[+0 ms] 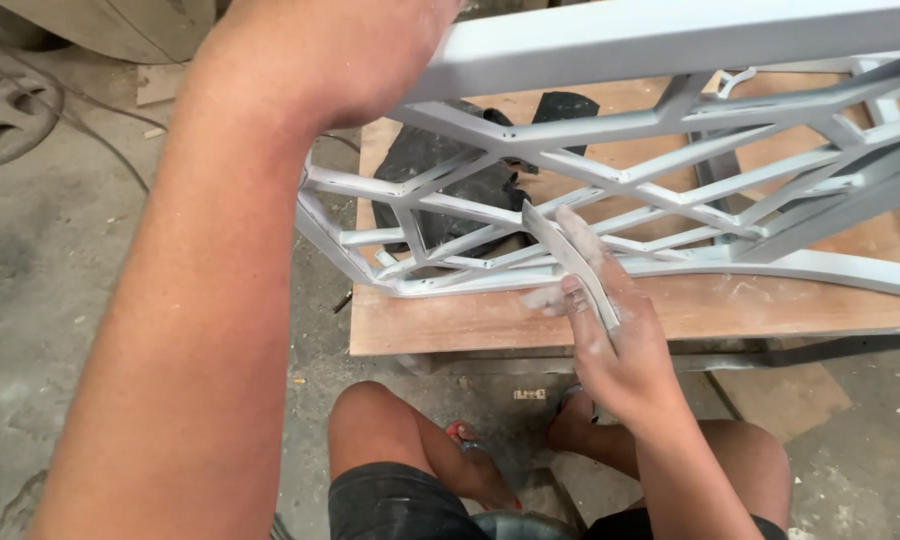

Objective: Sanding the lattice backrest of a white chair frame using sandpaper to prepare it for finishing.

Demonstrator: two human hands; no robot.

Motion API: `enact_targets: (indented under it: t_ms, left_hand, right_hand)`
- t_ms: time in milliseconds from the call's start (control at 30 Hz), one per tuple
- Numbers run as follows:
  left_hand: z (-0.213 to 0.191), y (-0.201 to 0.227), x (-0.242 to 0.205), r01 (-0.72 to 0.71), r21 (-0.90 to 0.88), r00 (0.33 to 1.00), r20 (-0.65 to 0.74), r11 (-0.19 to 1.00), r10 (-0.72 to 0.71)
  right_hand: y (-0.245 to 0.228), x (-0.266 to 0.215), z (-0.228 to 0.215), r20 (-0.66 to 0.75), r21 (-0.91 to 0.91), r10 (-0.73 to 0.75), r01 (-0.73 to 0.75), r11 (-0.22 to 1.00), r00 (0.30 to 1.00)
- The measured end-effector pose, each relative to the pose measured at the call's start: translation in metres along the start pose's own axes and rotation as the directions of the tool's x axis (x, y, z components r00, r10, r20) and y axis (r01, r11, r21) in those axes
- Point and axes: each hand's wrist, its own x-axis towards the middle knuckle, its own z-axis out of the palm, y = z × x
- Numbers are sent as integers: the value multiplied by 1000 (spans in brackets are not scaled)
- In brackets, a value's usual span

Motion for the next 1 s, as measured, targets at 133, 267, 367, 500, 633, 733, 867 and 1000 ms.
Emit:
enact_targets:
  t_ms: [133,267,367,500,633,733,867,1000]
  left_hand:
    - [-9,11,6,63,-28,994,88,998,-61]
    - [-20,26,2,118,-35,980,164,992,-111]
    - [-21,26,0,119,-47,978,177,992,-109]
    - [-29,36,-5,189,-47,965,196,981,-177]
    - [-23,30,-3,99,-40,983,162,994,-91]
    - [-33,39,-6,177,-51,963,213,983,-162]
    - [-25,33,-4,166,-44,971,184,985,-155]
    - [-27,34,-6,184,-44,967,185,982,-173]
  right_hand:
    - [10,13,12,-34,-34,171,-172,984,985]
    - [6,41,34,86,-119,162,-151,981,983]
    - [12,35,49,130,-179,292,-267,947,948]
    - [36,32,59,78,-179,236,-219,959,969]
    - [38,37,58,75,-256,112,-89,962,991]
    - [26,34,56,71,-405,246,-197,893,967]
    - [35,45,63,54,-417,212,-171,893,976]
    - [21,-16,47,171,-163,224,-197,967,959]
